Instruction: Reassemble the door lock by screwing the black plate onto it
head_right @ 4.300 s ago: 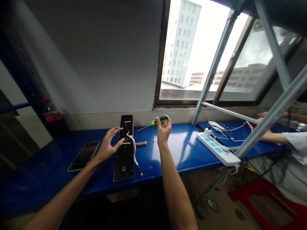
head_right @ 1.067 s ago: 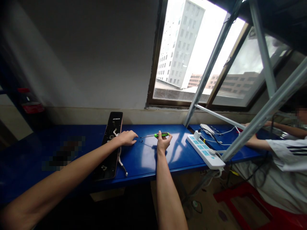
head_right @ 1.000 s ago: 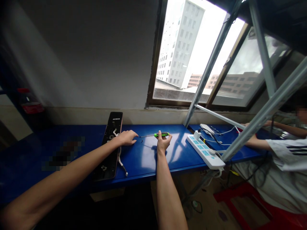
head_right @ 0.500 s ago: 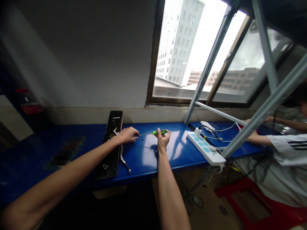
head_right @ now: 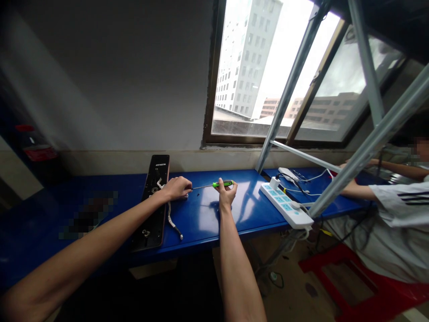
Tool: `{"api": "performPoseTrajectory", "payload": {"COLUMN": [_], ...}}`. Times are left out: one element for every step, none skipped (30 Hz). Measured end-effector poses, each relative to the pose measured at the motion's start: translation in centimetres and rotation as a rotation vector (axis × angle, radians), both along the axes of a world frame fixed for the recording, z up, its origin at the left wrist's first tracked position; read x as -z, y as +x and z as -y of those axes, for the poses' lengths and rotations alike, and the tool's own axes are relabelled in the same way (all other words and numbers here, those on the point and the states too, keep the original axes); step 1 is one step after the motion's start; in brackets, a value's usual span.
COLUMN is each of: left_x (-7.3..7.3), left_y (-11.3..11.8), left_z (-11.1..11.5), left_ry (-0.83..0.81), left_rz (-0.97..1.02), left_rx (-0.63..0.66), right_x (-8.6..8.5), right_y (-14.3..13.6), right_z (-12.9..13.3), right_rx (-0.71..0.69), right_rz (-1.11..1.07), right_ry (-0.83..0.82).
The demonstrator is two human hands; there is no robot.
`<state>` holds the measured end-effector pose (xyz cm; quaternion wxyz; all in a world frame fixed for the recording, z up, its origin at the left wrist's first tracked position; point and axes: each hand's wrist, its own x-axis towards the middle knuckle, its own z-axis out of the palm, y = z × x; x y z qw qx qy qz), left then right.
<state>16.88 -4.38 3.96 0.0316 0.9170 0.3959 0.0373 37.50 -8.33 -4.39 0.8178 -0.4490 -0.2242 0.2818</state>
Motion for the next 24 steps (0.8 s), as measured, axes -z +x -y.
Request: {"api": "performPoseTrajectory", "payload": {"left_x": [0.0,0.0,0.0,0.0,0.0,0.0,-0.1,-0.1,-0.2,-0.3,-0.4,-0.5,-0.7,-0.9,-1.1,-1.3,-1.5,-1.7,-1.9,-2.1,-2.3,-2.4,-2.4,-2.4], "left_y": [0.0,0.0,0.0,0.0,0.0,-0.1,-0.1,-0.1,-0.1,-0.1,-0.2,-0.3,-0.4,-0.6,-0.8,-1.1,-1.5,-2.0,-2.6,-3.3,-4.1,-5.0,-6.0,-7.1], "left_z": [0.0,0.1,0.1,0.2,0.2,0.2,0.2,0.3,0.4,0.5,0.6,0.8,1.0,1.2,1.4,1.6,1.7,1.8,1.9,2.0,2.1,2.3,2.5,2.7], "left_ry": [0.004,0.007,0.012,0.019,0.027,0.037,0.049,0.062,0.078,0.094,0.11,0.124,0.137,0.149,0.16,0.17,0.178,0.184,0.188,0.188,0.183,0.175,0.163,0.147], "left_rz": [0.0,-0.002,-0.003,-0.004,-0.004,-0.003,0.0,0.007,0.016,0.027,0.039,0.052,0.065,0.08,0.096,0.116,0.14,0.168,0.2,0.237,0.277,0.319,0.37,0.43], "left_rx": [0.004,0.007,0.01,0.013,0.016,0.019,0.023,0.027,0.031,0.035,0.04,0.045,0.05,0.055,0.057,0.057,0.054,0.05,0.044,0.037,0.031,0.026,0.02,0.011], "right_x": [0.0,0.0,0.0,0.0,0.0,-0.1,-0.1,-0.1,-0.1,-0.1,-0.2,-0.3,-0.4,-0.6,-0.8,-1.1,-1.6,-2.1,-2.7,-3.5,-4.3,-5.2,-6.1,-7.1], "right_y": [0.0,0.0,0.0,0.0,0.0,0.0,0.0,0.0,0.0,0.1,0.0,-0.1,-0.2,-0.4,-0.7,-1.1,-1.6,-2.2,-2.8,-3.4,-4.1,-4.8,-5.6,-6.3], "right_z": [0.0,0.1,0.1,0.1,0.1,0.1,0.1,0.1,0.1,0.2,0.2,0.2,0.3,0.4,0.5,0.6,0.7,0.7,0.8,0.8,0.9,1.0,1.0,1.1], "right_rx": [-0.002,-0.004,-0.006,-0.009,-0.012,-0.017,-0.02,-0.023,-0.025,-0.027,-0.029,-0.035,-0.045,-0.061,-0.08,-0.1,-0.119,-0.134,-0.144,-0.15,-0.156,-0.159,-0.164,-0.169], "right_rz": [0.001,0.003,0.005,0.007,0.008,0.009,0.01,0.01,0.011,0.012,0.014,0.018,0.026,0.036,0.048,0.061,0.074,0.087,0.1,0.114,0.132,0.153,0.18,0.21], "right_ry": [0.0,-0.001,0.0,0.0,0.002,0.004,0.005,0.006,0.007,0.008,0.011,0.015,0.022,0.032,0.045,0.059,0.074,0.089,0.104,0.121,0.135,0.155,0.176,0.197]}}
